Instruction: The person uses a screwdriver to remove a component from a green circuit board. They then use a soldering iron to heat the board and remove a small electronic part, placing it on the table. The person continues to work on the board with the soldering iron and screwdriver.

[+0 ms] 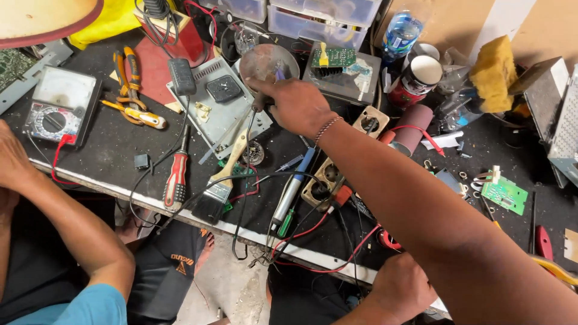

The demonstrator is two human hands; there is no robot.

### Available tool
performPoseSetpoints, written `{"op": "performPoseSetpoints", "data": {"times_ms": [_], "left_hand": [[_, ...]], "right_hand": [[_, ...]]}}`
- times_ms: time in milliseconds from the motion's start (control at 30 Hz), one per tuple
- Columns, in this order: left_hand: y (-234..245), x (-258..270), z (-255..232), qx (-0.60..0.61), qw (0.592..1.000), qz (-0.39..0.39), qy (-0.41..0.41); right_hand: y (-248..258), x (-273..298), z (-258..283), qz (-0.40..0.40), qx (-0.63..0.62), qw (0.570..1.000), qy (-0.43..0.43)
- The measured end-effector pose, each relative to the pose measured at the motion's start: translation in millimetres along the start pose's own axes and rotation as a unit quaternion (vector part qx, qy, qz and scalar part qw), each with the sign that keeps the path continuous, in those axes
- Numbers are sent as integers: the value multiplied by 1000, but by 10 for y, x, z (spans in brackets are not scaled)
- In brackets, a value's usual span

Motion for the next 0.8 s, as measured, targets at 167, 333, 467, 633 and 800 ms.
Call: {"op": "performPoseSetpoints", "data": {"times_ms": [167, 333, 467, 633, 800], "left_hand": [[37, -83, -40, 7, 996, 90, 28], [127, -39, -82, -6, 999, -31, -25], [443, -149, -244, 2, 994, -80, -72], [512, -144, -316, 20, 995, -66, -68], [542, -154, -336, 14, 996, -61, -58]], "right_hand": [[-239, -192, 22, 25, 10, 1000, 4], [42, 53, 71, 26, 50, 998, -9], [332, 286, -1, -108, 78, 991, 34], [366, 568, -304, -192, 149, 968, 65], [352, 860, -393, -169, 207, 963, 47]]}}
Point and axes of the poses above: each hand's wrist, its own x-axis away from the middle knuckle, its own y-axis out of the back of the hand, z = x × y, the point moved 5 cm from there along -x, towards the middle knuckle, and after that the axes turned 15 degrees about -y, right-handed, at the moved point
